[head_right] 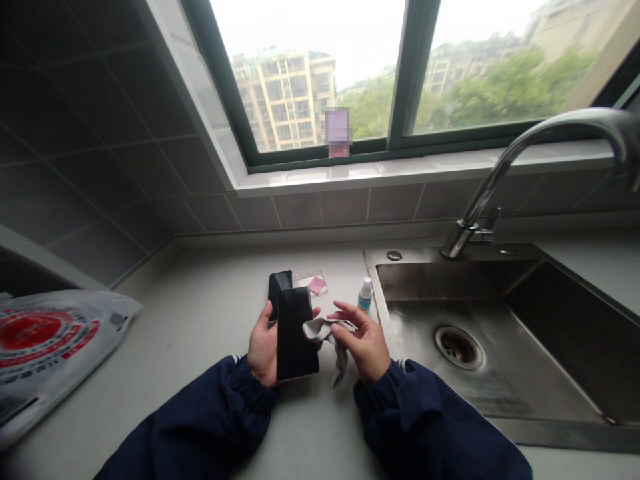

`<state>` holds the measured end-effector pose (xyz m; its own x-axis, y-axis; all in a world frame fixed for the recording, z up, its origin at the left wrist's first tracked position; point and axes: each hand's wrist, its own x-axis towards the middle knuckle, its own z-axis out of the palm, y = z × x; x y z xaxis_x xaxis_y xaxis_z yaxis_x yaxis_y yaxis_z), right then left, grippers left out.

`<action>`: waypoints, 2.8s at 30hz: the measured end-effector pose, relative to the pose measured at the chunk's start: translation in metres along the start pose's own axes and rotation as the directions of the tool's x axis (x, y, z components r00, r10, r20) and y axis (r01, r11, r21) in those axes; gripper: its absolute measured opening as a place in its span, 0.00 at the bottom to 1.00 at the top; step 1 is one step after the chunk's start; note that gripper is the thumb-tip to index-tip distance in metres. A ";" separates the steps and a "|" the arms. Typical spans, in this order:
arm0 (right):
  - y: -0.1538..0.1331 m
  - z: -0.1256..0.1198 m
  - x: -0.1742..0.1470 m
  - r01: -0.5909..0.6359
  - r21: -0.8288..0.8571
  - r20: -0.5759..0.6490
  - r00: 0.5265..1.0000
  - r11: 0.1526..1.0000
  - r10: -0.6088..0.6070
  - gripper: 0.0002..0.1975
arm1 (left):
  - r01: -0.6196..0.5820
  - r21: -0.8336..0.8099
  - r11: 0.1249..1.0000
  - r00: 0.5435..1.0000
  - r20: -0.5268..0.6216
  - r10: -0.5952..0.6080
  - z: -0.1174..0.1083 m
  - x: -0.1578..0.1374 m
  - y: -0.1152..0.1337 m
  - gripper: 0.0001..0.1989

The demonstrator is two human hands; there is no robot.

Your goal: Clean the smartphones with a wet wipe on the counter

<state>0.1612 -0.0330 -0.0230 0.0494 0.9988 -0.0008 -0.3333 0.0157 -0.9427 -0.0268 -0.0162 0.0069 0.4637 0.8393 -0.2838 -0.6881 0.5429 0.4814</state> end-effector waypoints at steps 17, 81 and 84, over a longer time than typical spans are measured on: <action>-0.027 0.004 -0.001 0.171 -0.232 -0.292 0.927 0.958 -0.236 0.23 | 0.108 -0.009 0.994 0.994 -0.010 -0.108 0.006 -0.004 -0.003 0.35; -0.013 0.031 -0.036 0.842 -0.529 0.760 0.524 0.103 -0.384 0.20 | 0.206 -0.064 0.976 0.978 0.056 -0.203 0.005 -0.002 -0.012 0.53; -0.011 0.032 -0.034 0.825 -0.559 0.742 0.542 0.081 -0.394 0.20 | 0.174 -0.061 0.983 0.982 0.080 -0.168 0.002 0.001 -0.014 0.50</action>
<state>0.1330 -0.0661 -0.0024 -0.5410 0.5698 0.6186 0.5402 0.7992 -0.2637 -0.0156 -0.0234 0.0016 0.6164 0.7308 -0.2931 -0.6301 0.6810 0.3730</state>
